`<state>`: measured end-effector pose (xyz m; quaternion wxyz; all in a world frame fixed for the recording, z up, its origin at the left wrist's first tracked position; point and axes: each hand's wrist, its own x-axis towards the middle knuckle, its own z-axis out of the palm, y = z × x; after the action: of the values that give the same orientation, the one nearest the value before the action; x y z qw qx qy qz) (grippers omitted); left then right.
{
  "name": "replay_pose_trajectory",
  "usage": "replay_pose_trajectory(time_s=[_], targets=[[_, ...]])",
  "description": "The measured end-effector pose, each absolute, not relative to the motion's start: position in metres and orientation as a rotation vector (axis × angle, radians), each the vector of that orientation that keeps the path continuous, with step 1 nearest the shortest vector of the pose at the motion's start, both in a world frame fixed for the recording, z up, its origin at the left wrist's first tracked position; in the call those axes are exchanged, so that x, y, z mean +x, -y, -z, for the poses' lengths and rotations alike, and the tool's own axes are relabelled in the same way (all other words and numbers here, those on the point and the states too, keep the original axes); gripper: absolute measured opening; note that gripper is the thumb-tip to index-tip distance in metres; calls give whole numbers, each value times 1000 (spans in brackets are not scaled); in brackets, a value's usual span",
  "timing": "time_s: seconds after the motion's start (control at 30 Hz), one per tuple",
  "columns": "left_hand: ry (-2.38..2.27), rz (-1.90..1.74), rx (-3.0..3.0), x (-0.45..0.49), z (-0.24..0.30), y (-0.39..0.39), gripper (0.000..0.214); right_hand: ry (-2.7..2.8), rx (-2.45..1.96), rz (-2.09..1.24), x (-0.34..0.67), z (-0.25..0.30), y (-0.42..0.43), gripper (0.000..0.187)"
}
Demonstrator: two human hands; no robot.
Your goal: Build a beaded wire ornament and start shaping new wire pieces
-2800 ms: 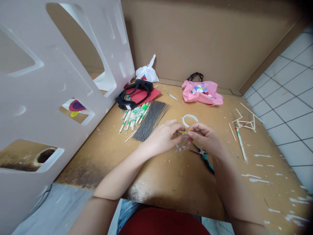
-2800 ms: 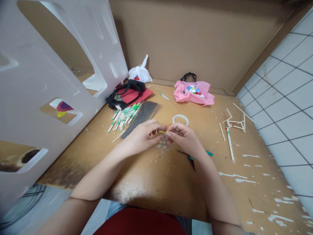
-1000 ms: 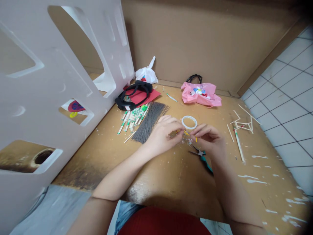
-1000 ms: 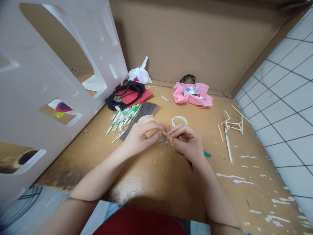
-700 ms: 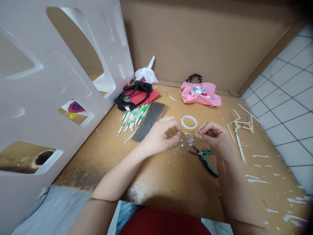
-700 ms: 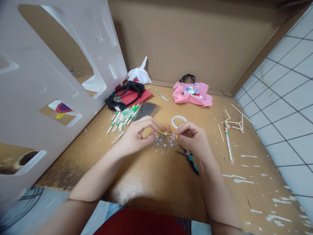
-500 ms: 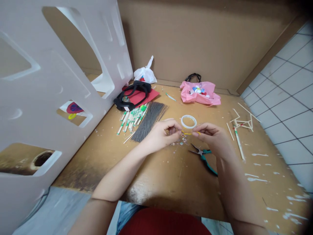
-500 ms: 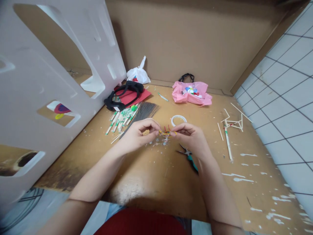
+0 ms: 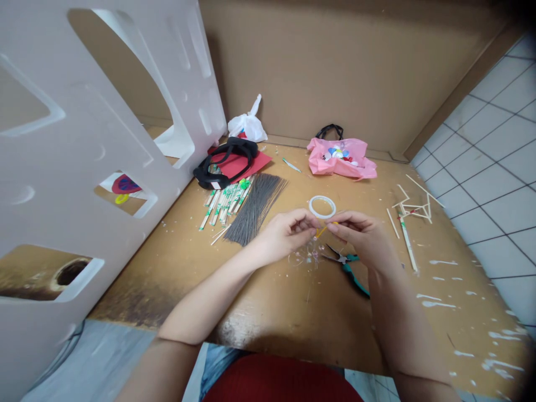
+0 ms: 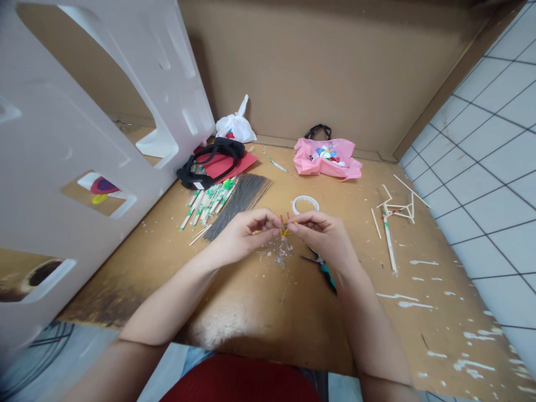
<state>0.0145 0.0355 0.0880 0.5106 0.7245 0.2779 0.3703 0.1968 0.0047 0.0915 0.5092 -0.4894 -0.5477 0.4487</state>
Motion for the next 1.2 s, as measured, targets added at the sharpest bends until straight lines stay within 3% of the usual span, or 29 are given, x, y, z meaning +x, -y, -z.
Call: replay_pose_trajectory(time_s=[0.27,0.43,0.63,0.9,1.2], targets=[[-680,-814,1799,15,-84,-36,13,1389,-1109,-1059,190,-83,-2,9],[-699,-846,1854,11,-91,-37,11,1405,-1180,-1133,194,-83,-6,26],[-693,-813,1941,6,-98,-37,10,1696,-1202,-1224,197,-76,-11,20],[-691,-803,2016,4,-100,-38,10,1569,-1241,-1346,188,-74,-9,24],[-678,-891,1997,2,-95,-41,11,1549,-1111,-1193,187,-71,-11,15]])
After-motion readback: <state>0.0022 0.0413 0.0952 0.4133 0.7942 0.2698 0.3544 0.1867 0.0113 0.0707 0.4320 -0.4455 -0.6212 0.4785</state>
